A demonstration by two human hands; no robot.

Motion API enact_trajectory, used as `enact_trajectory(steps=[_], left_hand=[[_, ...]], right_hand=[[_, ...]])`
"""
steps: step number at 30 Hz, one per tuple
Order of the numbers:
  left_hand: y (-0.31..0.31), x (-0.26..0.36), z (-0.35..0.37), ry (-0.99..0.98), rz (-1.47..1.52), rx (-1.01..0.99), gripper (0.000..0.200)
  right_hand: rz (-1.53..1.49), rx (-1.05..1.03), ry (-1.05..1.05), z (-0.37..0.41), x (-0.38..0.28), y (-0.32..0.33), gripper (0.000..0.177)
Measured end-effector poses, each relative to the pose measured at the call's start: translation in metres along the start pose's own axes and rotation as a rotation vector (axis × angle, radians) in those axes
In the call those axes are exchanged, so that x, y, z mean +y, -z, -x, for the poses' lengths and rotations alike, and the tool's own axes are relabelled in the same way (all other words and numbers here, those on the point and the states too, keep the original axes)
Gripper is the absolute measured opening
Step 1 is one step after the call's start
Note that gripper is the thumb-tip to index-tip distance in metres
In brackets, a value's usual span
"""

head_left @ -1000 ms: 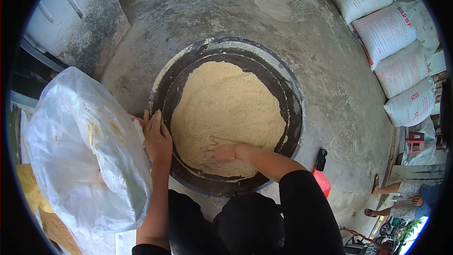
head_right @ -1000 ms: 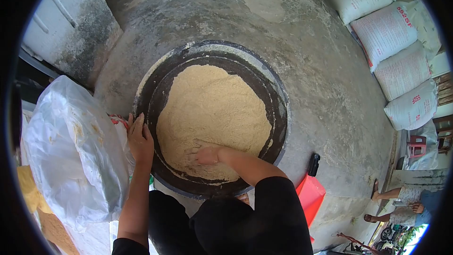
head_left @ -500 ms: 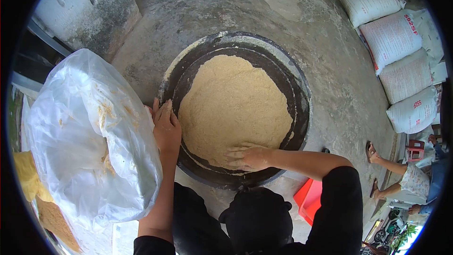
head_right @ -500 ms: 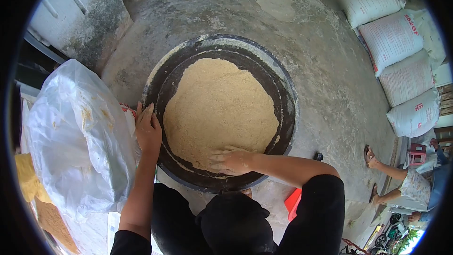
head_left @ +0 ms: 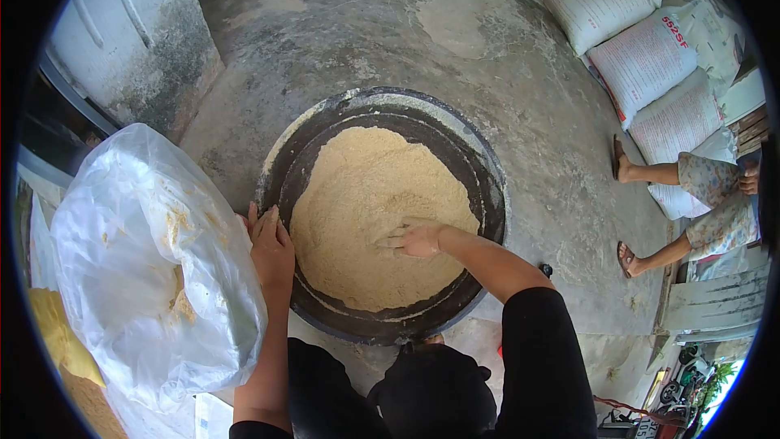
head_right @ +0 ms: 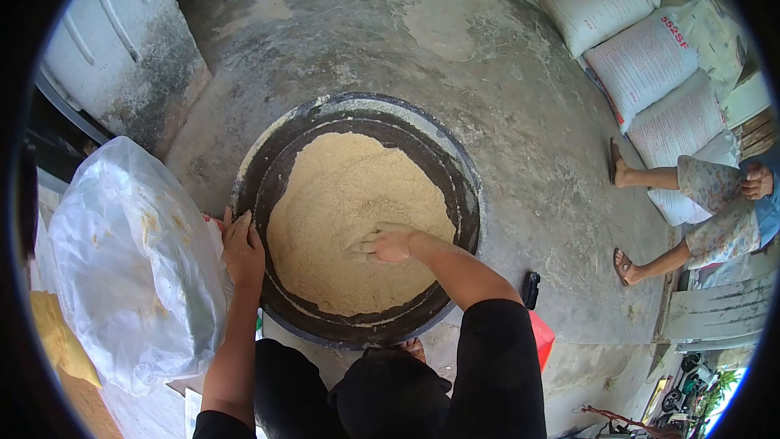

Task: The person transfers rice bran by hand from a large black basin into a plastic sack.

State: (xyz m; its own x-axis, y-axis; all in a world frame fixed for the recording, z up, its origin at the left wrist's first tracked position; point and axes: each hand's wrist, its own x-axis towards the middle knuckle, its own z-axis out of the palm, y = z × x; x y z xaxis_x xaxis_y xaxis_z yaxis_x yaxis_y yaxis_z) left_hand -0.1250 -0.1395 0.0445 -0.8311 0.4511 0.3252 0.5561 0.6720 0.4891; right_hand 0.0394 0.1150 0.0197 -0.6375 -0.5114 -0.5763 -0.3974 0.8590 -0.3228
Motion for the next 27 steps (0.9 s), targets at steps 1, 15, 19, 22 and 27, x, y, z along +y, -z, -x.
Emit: enact_trajectory(steps=[1, 15, 19, 22, 27], left_hand=[[-0.001, -0.001, -0.001, -0.015, 0.011, 0.013, 0.023], [0.005, 0.011, 0.0, -0.012, -0.002, -0.022, 0.023], [0.005, 0.008, -0.003, -0.037, -0.033, -0.04, 0.023], [0.007, 0.012, -0.003, -0.036, -0.029, -0.043, 0.023], [0.008, 0.014, 0.0, -0.039, -0.053, -0.073, 0.025]], right_hand=[[0.012, 0.007, -0.018, -0.005, 0.002, 0.006, 0.044], [-0.536, 0.808, -1.212, 0.076, -0.042, -0.058, 0.057], [-0.565, 0.832, -1.37, 0.044, -0.05, -0.049, 0.061], [-0.58, 0.853, -1.456, 0.022, -0.043, -0.062, 0.062], [-0.681, 1.038, -1.413, 0.006, -0.027, -0.066, 0.061]])
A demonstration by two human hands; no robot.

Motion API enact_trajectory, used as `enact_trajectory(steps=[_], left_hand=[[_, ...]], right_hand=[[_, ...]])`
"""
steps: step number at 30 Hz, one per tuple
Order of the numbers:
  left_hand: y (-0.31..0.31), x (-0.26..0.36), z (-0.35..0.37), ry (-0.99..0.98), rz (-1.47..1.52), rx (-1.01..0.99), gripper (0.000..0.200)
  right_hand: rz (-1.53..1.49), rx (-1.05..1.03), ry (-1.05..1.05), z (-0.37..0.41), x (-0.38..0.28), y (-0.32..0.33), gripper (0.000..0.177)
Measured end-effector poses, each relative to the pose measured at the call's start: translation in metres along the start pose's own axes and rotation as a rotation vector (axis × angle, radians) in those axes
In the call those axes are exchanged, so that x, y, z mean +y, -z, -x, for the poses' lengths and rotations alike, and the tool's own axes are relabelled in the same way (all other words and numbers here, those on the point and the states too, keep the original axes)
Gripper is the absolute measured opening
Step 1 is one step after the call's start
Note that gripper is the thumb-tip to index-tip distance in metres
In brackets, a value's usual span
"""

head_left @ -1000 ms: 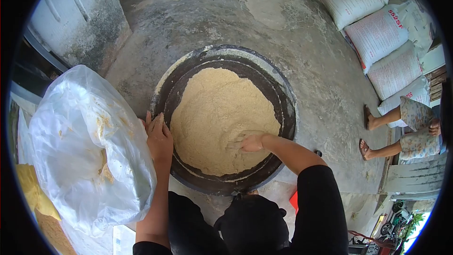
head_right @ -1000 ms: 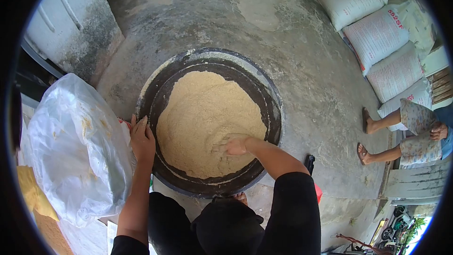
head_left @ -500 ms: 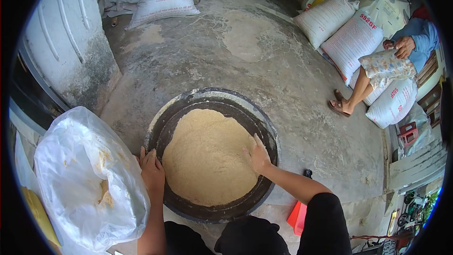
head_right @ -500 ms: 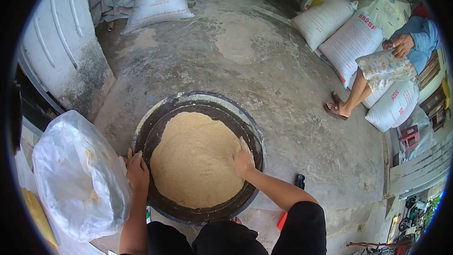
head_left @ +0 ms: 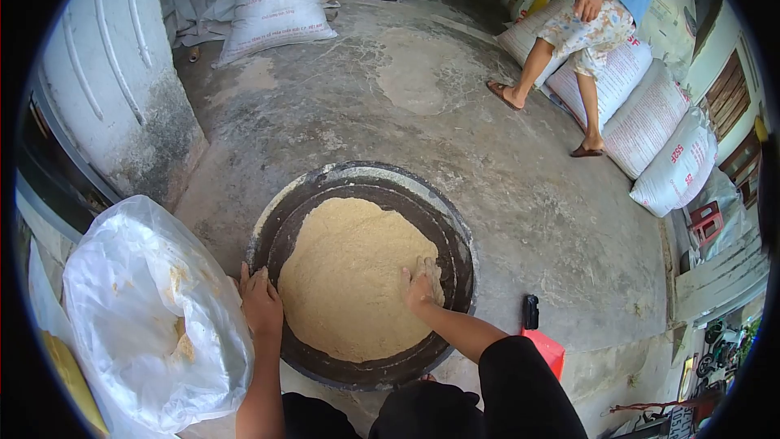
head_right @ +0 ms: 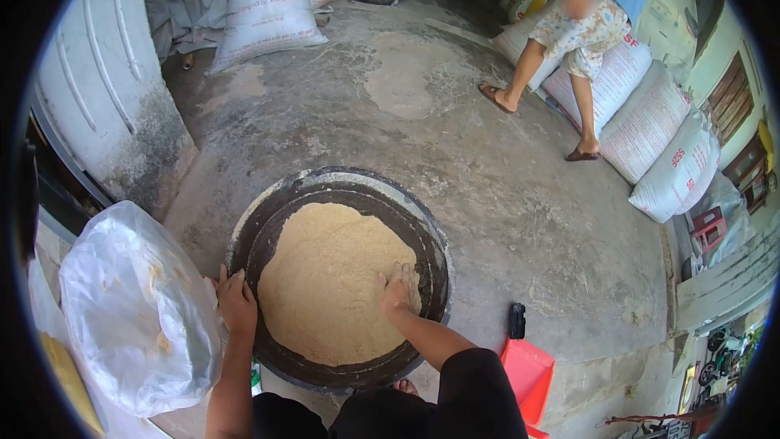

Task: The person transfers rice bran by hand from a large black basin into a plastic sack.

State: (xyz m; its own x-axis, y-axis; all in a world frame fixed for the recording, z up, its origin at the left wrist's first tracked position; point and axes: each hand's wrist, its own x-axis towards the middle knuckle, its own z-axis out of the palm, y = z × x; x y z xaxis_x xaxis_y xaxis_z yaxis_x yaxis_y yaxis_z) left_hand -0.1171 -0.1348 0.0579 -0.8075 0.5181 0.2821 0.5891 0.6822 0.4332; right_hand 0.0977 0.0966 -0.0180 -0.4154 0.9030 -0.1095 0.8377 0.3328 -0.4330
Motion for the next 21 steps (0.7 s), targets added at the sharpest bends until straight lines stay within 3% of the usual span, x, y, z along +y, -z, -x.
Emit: enact_trajectory(steps=[4, 6, 7, 9, 12, 13, 15, 16, 18, 20, 21], left_hand=[[-0.001, 0.002, -0.001, -0.001, -0.019, -0.022, 0.026], [-0.004, 0.001, -0.001, -0.009, -0.042, -0.032, 0.025], [-0.005, 0.001, -0.001, -0.02, -0.061, -0.039, 0.025], [-0.003, 0.007, 0.0, -0.034, -0.098, -0.052, 0.025], [-0.006, 0.017, 0.003, -0.083, -0.115, -0.078, 0.024], [-0.009, 0.018, 0.001, -0.117, -0.089, -0.079, 0.024], [-0.02, 0.026, 0.0, -0.129, -0.03, -0.095, 0.025], [-0.03, 0.031, 0.0, -0.141, 0.035, -0.11, 0.025], [-0.052, 0.038, -0.002, -0.102, 0.151, -0.142, 0.029], [-0.073, 0.053, -0.002, 0.09, 0.438, -0.188, 0.033], [-0.09, 0.057, -0.001, 0.091, 0.432, -0.187, 0.033]], right_hand=[[-0.182, 0.084, 0.004, -0.008, -0.022, -0.037, 0.059], [-0.069, -0.011, 0.202, -0.007, -0.049, -0.038, 0.053], [-0.074, -0.021, 0.2, -0.003, -0.061, -0.028, 0.053], [-0.04, -0.3, 0.551, 0.009, -0.087, -0.002, 0.049], [-0.006, -0.306, 0.628, 0.007, -0.09, 0.018, 0.044], [-0.011, -0.313, 0.626, -0.001, -0.083, 0.013, 0.044], [-0.23, -0.078, 0.642, -0.025, -0.059, -0.002, 0.04], [-0.23, -0.078, 0.644, -0.033, -0.055, 0.0, 0.04], [-0.452, 0.013, 0.461, -0.046, -0.049, 0.002, 0.036], [-0.46, 0.036, 0.455, -0.055, -0.049, -0.003, 0.035], [-0.47, 0.07, 0.449, -0.059, -0.05, -0.006, 0.035]])
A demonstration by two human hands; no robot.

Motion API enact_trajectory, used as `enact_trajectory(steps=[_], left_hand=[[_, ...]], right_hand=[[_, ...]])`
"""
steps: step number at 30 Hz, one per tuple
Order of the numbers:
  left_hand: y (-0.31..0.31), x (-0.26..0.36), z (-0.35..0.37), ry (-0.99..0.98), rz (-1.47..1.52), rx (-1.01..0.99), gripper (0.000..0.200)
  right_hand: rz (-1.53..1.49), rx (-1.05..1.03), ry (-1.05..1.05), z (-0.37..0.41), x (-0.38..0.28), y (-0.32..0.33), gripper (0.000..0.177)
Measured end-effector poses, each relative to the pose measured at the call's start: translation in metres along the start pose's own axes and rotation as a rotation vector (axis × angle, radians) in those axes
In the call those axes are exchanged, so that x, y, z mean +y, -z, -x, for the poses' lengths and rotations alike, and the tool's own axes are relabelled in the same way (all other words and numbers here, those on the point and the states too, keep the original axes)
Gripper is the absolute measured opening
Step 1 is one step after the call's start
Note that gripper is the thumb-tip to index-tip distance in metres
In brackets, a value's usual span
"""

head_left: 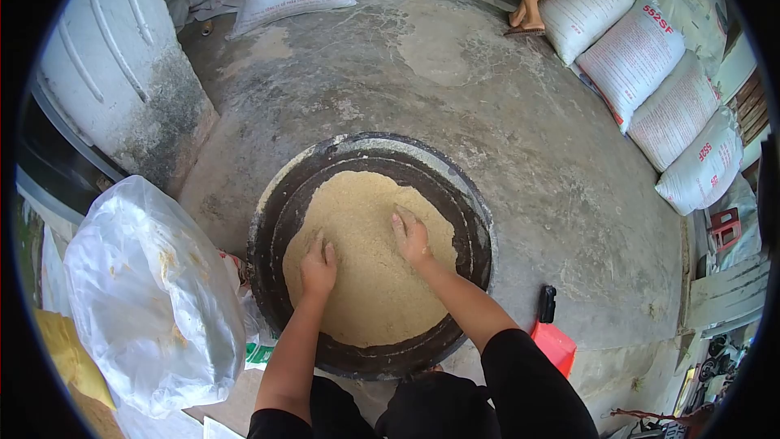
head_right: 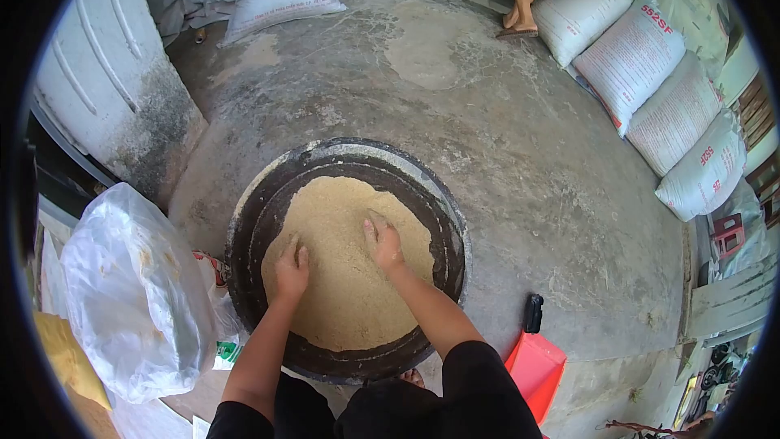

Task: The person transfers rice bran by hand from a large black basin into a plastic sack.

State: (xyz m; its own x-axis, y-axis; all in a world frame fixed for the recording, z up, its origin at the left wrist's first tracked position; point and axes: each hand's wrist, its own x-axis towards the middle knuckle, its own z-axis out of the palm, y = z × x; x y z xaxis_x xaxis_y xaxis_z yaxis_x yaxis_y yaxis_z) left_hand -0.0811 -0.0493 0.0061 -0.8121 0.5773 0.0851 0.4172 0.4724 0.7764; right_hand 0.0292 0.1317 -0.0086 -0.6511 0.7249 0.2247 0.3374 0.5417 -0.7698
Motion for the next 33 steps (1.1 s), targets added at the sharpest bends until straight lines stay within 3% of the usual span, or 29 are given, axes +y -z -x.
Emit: enact_trajectory(steps=[2, 4, 6, 7, 8, 9, 11, 13, 15, 17, 24, 28, 30, 33], left_hand=[[-0.038, -0.01, -0.005, 0.092, 0.169, 0.028, 0.035], [-0.067, -0.012, -0.002, 0.05, 0.131, 0.088, 0.035], [-0.089, -0.003, -0.003, -0.003, 0.109, 0.159, 0.034], [-0.095, 0.006, -0.001, 0.126, 0.287, 0.227, 0.032], [-0.099, 0.01, 0.002, 0.255, 0.465, 0.29, 0.031], [-0.105, 0.005, 0.004, 0.25, 0.471, 0.298, 0.031], [-0.115, -0.007, 0.005, 0.523, 0.703, 0.325, 0.027], [-0.11, 0.002, 0.001, 0.582, 0.885, 0.402, 0.026], [-0.101, 0.014, 0.002, 0.637, 1.061, 0.476, 0.026], [-0.09, 0.027, 0.001, 0.728, 1.257, 0.461, 0.025], [-0.024, 0.087, -0.003, 0.727, 1.381, 0.462, 0.029], [0.041, 0.126, -0.001, 0.527, 1.357, 0.389, 0.031], [0.078, 0.143, -0.005, 0.526, 1.314, 0.427, 0.026], [0.15, 0.169, 0.002, 0.361, 1.459, 0.469, 0.026]], right_hand=[[-0.054, -0.027, -0.006, 0.0, 0.002, -0.014, 0.035], [-0.103, -0.054, -0.016, 0.009, -0.002, -0.03, 0.035], [-0.12, -0.117, -0.205, 0.012, -0.012, -0.039, 0.036], [-0.116, -0.115, -0.192, 0.014, -0.015, -0.041, 0.036], [-0.212, -0.106, -0.321, 0.017, -0.019, -0.043, 0.036], [-0.308, -0.097, -0.448, 0.021, -0.021, -0.046, 0.037], [-0.383, -0.024, -0.441, 0.031, -0.018, -0.058, 0.037], [-0.457, 0.046, -0.431, 0.032, -0.024, -0.06, 0.038], [-0.625, 0.05, -0.65, 0.038, -0.045, -0.052, 0.035], [-0.706, 0.117, -0.67, 0.036, -0.064, -0.045, 0.034], [-0.92, 0.259, -0.683, 0.025, -0.121, -0.017, 0.033], [-1.216, 0.164, -0.656, 0.015, -0.184, 0.005, 0.035], [-1.287, 0.089, -0.63, 0.01, -0.221, 0.012, 0.035], [-1.341, -0.04, -0.569, 0.009, -0.29, 0.021, 0.035]])
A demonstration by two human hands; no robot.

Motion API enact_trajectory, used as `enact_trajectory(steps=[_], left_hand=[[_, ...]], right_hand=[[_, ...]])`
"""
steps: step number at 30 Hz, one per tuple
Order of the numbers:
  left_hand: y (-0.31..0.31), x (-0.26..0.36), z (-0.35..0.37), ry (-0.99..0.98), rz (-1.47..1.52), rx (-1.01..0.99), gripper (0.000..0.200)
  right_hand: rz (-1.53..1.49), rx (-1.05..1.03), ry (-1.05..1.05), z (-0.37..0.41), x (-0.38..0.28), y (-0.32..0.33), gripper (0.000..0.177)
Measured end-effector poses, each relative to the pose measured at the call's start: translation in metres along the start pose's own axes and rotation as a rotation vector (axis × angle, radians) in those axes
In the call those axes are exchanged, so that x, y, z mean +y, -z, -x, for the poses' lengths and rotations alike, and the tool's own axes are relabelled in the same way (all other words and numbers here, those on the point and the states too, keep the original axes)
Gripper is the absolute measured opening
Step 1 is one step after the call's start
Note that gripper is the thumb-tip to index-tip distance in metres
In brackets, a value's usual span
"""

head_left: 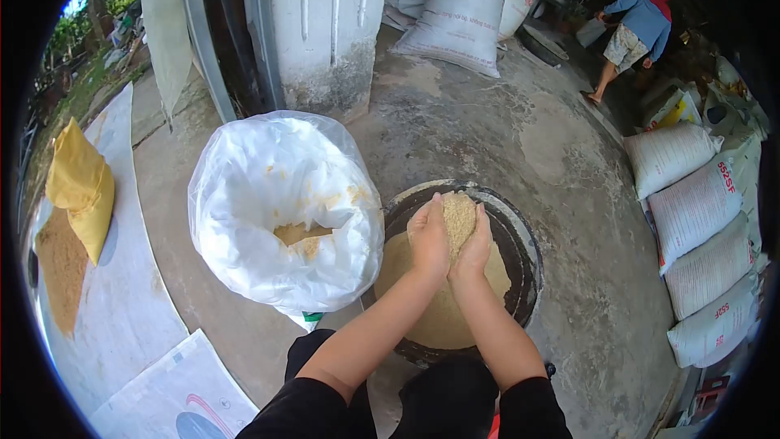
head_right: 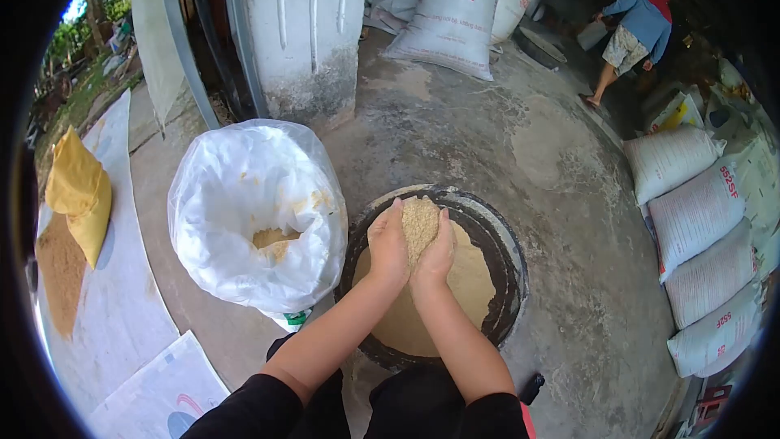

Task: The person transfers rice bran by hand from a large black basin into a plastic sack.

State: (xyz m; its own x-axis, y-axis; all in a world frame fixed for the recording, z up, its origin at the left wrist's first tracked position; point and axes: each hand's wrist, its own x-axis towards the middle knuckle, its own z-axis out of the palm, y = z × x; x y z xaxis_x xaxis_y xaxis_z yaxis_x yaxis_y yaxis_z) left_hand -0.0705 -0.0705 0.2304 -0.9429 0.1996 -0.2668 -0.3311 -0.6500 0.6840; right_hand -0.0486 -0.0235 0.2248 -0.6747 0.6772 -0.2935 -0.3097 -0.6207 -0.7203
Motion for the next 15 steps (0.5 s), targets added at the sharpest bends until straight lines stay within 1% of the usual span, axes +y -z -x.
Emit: enact_trajectory(steps=[1, 2, 4, 5, 6, 8, 9, 11, 12, 13, 14, 15], left_hand=[[-0.003, 0.018, -0.001, -0.059, 0.025, -0.01, 0.027], [-0.004, 0.036, 0.0, -0.111, 0.048, -0.018, 0.028], [0.004, 0.074, 0.0, -0.133, 0.06, -0.009, 0.027], [0.01, 0.088, -0.003, -0.203, 0.086, -0.012, 0.027], [0.017, 0.103, -0.006, -0.272, 0.11, -0.02, 0.027], [0.035, 0.13, -0.015, -0.363, 0.038, 0.097, 0.026], [0.048, 0.14, -0.021, -0.37, 0.039, 0.101, 0.026], [0.075, 0.158, -0.032, -0.502, -0.162, 0.224, 0.028], [0.083, 0.169, -0.031, -0.502, -0.168, 0.223, 0.028], [0.089, 0.179, -0.027, -0.498, -0.332, 0.296, 0.028], [0.095, 0.186, -0.025, -0.49, -0.497, 0.367, 0.029], [0.102, 0.189, -0.028, -0.486, -0.502, 0.361, 0.029]], right_hand=[[-0.009, -0.087, 0.03, 0.007, -0.005, -0.022, 0.035], [-0.004, -0.109, 0.016, 0.016, -0.007, -0.042, 0.035], [0.03, -0.24, 0.012, 0.034, -0.003, -0.078, 0.035], [0.061, -0.273, 0.049, 0.043, 0.003, -0.097, 0.035], [0.057, -0.282, 0.044, 0.047, 0.013, -0.112, 0.035], [0.126, -0.337, 0.042, 0.052, 0.036, -0.137, 0.035], [0.215, -0.364, 0.058, 0.057, 0.048, -0.147, 0.035], [0.379, -0.438, 0.127, 0.056, 0.079, -0.165, 0.035], [0.456, -0.48, 0.179, 0.051, 0.094, -0.171, 0.036], [0.453, -0.477, 0.178, 0.05, 0.102, -0.175, 0.036], [0.622, -0.518, 0.312, 0.049, 0.109, -0.177, 0.035], [0.792, -0.553, 0.449, 0.05, 0.108, -0.18, 0.035]])
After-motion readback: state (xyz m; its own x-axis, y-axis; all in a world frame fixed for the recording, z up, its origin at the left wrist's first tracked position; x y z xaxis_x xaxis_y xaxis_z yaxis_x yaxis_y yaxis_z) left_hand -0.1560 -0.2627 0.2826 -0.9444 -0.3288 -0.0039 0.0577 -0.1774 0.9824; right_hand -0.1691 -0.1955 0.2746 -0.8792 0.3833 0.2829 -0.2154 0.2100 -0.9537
